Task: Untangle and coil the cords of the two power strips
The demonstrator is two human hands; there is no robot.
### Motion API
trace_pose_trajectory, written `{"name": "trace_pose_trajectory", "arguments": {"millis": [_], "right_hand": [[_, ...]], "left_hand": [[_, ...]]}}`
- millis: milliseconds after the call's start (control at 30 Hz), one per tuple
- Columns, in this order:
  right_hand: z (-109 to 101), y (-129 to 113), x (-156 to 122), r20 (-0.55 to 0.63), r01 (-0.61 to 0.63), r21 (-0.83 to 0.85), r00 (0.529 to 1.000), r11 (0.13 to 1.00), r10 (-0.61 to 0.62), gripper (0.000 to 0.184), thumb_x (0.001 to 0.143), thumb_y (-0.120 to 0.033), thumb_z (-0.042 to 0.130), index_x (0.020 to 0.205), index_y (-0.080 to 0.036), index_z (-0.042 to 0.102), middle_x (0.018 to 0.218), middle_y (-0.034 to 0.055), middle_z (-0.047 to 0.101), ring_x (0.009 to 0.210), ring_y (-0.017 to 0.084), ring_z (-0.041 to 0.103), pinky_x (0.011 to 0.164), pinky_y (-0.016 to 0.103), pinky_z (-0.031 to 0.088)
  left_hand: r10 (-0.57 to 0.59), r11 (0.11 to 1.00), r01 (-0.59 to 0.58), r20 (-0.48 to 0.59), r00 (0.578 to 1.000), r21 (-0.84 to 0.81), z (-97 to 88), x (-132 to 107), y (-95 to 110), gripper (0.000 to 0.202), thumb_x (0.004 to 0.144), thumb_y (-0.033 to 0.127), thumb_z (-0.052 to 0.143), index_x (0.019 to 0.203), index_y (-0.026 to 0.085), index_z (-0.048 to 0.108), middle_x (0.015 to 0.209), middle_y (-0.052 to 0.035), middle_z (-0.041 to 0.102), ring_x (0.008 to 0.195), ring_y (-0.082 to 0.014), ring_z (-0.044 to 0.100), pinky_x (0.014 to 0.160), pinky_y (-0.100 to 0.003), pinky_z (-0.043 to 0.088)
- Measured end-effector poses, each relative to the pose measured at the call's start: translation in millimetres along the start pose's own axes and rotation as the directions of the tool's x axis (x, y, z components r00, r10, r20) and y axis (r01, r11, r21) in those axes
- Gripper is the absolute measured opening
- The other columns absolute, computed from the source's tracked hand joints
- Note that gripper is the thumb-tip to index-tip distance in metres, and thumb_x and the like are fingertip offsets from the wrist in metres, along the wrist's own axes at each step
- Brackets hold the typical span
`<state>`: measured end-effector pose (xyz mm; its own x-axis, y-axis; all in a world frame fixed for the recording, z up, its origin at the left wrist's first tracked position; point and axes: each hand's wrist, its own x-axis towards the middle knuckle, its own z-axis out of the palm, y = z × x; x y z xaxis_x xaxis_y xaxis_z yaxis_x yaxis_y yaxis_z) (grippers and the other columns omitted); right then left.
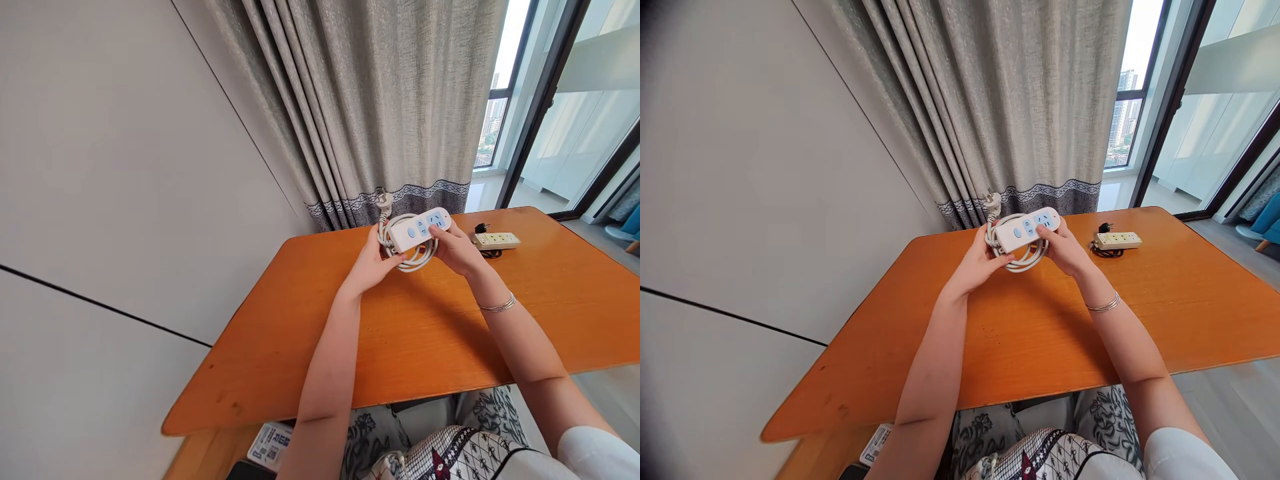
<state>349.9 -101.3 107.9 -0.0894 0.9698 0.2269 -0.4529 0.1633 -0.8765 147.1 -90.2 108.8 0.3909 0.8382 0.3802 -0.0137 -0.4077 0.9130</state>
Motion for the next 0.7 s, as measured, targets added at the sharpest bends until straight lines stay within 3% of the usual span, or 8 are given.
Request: {"name": "trace_pose_trajectory", "arguments": {"millis": [67, 200, 367, 467, 567, 600, 700], "right_hand": [[0.8, 0.7, -0.7, 0.029, -0.017, 0.014, 0.999, 1.0, 0.017, 0.05, 0.069, -0.045, 0.086, 0.098, -0.028, 0.05, 0.106, -0.0001, 0.072, 0.095, 0.021, 0.069, 0.075, 0.043, 0.063], [1.8, -0.6, -1.7, 0.053, -0.012, 0.023, 0.999, 1.0, 0.011, 0.049, 0.069, -0.044, 0.086, 0.097, -0.028, 0.049, 0.102, -0.0017, 0.072, 0.092, 0.021, 0.069, 0.073, 0.041, 0.064], [3.3, -2.5, -1.1, 0.029, 0.064, 0.039, 0.997, 0.997, -0.065, 0.048, 0.07, -0.039, 0.086, 0.1, -0.029, 0.051, 0.097, -0.0035, 0.07, 0.092, 0.02, 0.069, 0.076, 0.041, 0.064], [7.7, 2.4, 1.3, -0.051, 0.159, 0.082, 0.987, 0.984, -0.155, 0.048, 0.07, -0.039, 0.086, 0.103, -0.03, 0.052, 0.104, -0.003, 0.07, 0.098, 0.02, 0.068, 0.081, 0.041, 0.063], [13.4, 11.3, 4.2, -0.161, 0.252, 0.121, 0.959, 0.96, -0.232, 0.048, 0.07, -0.039, 0.084, 0.105, -0.031, 0.051, 0.11, -0.0033, 0.068, 0.107, 0.02, 0.066, 0.088, 0.042, 0.062], [15.2, 14.5, 4.7, -0.193, 0.283, 0.127, 0.947, 0.951, -0.256, 0.049, 0.071, -0.038, 0.084, 0.105, -0.031, 0.05, 0.111, -0.0035, 0.068, 0.109, 0.019, 0.065, 0.09, 0.042, 0.061], [20.9, 22.2, 3.9, -0.245, 0.32, 0.135, 0.928, 0.938, -0.281, 0.047, 0.072, -0.037, 0.082, 0.104, -0.032, 0.048, 0.113, -0.0037, 0.068, 0.112, 0.019, 0.064, 0.095, 0.043, 0.059]], "left_hand": [[-0.025, 1.0, 0.025, -0.01, 1.0, 0.008, -4.2, -0.6, -1.0, 0.08, 0.069, 0.022, 0.075, 0.139, 0.024, 0.037, 0.145, -0.0116, 0.051, 0.132, -0.0302, 0.051, 0.106, -0.043, 0.047], [-0.086, 0.996, 0.083, -0.091, 0.992, -0.027, -4.3, 0.2, -5.1, 0.076, 0.067, 0.01, 0.063, 0.137, 0.026, 0.038, 0.126, -0.0063, 0.06, 0.102, -0.0221, 0.065, 0.085, -0.036, 0.056], [-0.131, 0.976, 0.094, -0.187, 0.974, -0.198, 5.9, 4.0, -7.5, 0.08, 0.061, 0.007, 0.064, 0.135, 0.027, 0.039, 0.113, -0.0015, 0.063, 0.085, -0.016, 0.065, 0.086, -0.034, 0.054], [-0.197, 0.858, 0.039, -0.257, 0.946, -0.513, 18.5, 9.0, -5.3, 0.067, 0.066, 0.011, 0.064, 0.129, 0.027, 0.046, 0.099, 0.0011, 0.067, 0.069, -0.0127, 0.064, 0.083, -0.035, 0.055], [-0.28, 0.661, -0.036, -0.291, 0.915, -0.749, 36.6, 14.0, -2.9, 0.022, 0.084, 0.028, 0.057, 0.104, 0.019, 0.06, 0.081, -0.0008, 0.067, 0.066, -0.0138, 0.064, 0.081, -0.034, 0.055], [-0.303, 0.611, -0.052, -0.295, 0.906, -0.79, 42.8, 14.9, -2.2, 0.019, 0.09, 0.034, 0.053, 0.094, 0.018, 0.062, 0.075, -0.001, 0.065, 0.066, -0.0141, 0.064, 0.08, -0.033, 0.055], [-0.367, 0.521, -0.098, -0.326, 0.871, -0.848, 56.4, 14.4, 1.5, 0.045, 0.099, 0.052, 0.042, 0.075, 0.018, 0.06, 0.057, 0.0015, 0.054, 0.061, -0.0126, 0.06, 0.076, -0.029, 0.054]]}}
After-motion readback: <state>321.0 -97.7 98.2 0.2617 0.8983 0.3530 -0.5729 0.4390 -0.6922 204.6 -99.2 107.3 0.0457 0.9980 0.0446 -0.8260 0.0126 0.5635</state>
